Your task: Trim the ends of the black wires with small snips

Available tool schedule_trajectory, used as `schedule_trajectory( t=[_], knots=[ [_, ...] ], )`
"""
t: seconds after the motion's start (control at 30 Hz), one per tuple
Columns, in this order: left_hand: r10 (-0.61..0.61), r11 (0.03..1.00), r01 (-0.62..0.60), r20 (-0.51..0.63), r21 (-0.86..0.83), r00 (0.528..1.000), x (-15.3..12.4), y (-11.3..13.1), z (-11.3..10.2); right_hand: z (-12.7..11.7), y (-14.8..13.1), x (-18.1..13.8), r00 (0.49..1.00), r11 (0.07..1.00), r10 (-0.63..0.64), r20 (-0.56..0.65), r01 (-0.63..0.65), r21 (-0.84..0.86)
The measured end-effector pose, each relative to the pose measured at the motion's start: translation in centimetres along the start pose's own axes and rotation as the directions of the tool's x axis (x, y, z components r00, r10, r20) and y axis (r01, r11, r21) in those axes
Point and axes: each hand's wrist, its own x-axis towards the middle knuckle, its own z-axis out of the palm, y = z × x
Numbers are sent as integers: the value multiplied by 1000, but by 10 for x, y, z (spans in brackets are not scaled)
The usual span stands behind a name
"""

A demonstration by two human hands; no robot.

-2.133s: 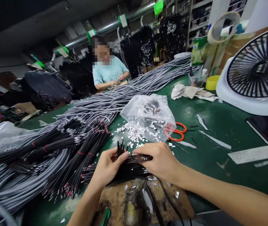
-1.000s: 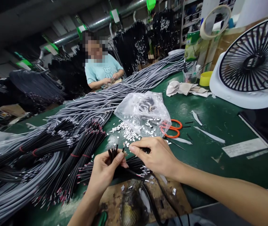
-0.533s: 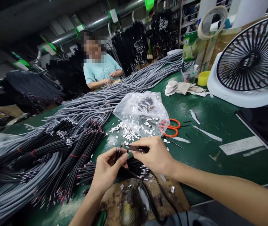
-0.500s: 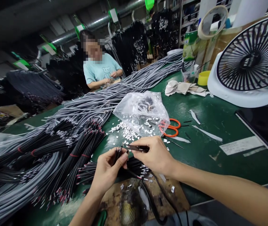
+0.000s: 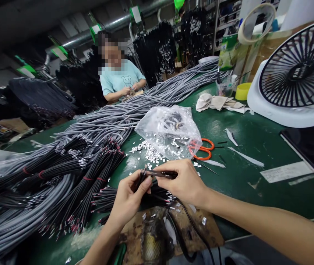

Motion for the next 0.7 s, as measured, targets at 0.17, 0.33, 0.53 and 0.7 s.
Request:
schedule_trajectory(
  t=[0.17,0.33,0.53,0.7],
  knots=[
    [13,999,-13,1,36,1000,0,-2,0,0,-2,1,1000,1000,-4,-3,4,-13],
    [21,996,-26,54,85,998,-1,-5,-1,0,-2,1,1000,999,-20,-13,20,-43],
    [2,999,-12,232,39,973,-3,-10,-5,-2,6,6,993,994,-29,-117,17,-105],
    [54,997,-56,51,45,997,1,-8,-5,-3,4,7,999,999,-44,-28,44,-25]
  ],
)
